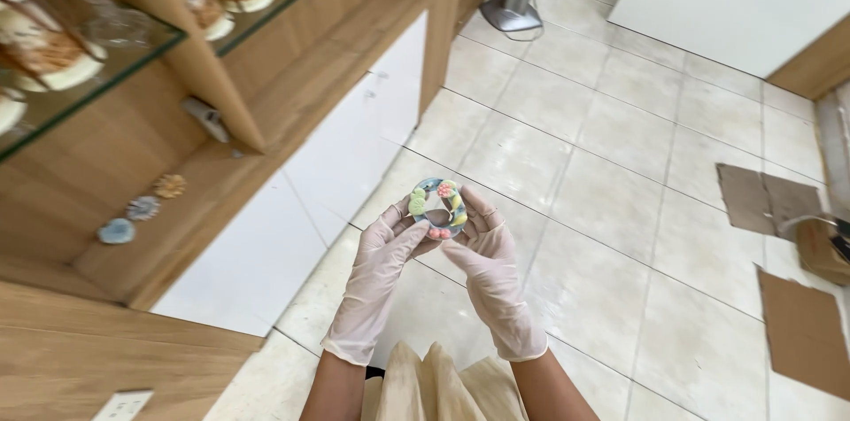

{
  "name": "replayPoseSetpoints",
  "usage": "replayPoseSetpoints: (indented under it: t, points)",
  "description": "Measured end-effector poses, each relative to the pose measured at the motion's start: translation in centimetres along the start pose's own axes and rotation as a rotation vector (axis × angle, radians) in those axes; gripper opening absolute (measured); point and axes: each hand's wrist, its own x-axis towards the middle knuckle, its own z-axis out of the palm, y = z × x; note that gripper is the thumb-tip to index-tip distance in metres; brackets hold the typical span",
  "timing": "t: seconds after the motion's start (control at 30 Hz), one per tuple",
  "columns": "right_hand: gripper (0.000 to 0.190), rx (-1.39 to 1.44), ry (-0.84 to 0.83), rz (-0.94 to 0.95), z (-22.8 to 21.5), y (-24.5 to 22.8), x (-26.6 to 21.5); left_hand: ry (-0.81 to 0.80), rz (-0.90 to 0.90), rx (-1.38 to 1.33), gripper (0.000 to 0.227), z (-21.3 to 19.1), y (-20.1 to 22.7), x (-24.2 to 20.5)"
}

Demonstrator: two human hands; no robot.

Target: The recorder sorts and displays small decorative wax flowers on a shelf and workbench in a studio.

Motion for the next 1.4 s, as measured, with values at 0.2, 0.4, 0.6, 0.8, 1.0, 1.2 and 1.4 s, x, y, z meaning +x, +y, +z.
replayPoseSetpoints:
  t: [0.2,0.4,0.6,0.8,1.0,1.2,1.4]
  points:
    - [0.077,0.365,-0.05,0.055,-6.5,-5.2,-4.1,0.008,-0.051,0.013,0.062,6.4,-4.8,-1.4]
    - [0.082,0.448,0.002,0.054,-10.5,-8.0,-6.6,-0.103,-0.128,-0.171,0.074,10.5,-9.5,-1.8]
    - [0.1,0.358,0.147,0.018,-14.9,-8.1,-7.2,-0.215,-0.385,-0.308,0.07,13.1,-13.6,0.6]
    - [0.095,0.346,0.347,0.007,-18.0,-8.8,-4.5,-0.268,-0.529,-0.332,0.061,15.6,-15.6,5.9]
    - [0.081,0.5,0.375,-0.122,-22.2,-6.9,1.7,-0.429,-0.534,-0.324,0.073,16.7,-16.2,13.8]
    - [0.078,0.685,0.349,-0.148,-24.8,-4.8,8.7,-0.497,-0.493,-0.088,0.107,18.6,-13.0,21.4]
    - [0.079,0.559,0.283,-0.199,-23.0,-5.4,16.1,-0.477,-0.386,-0.005,0.109,16.5,-13.0,28.4]
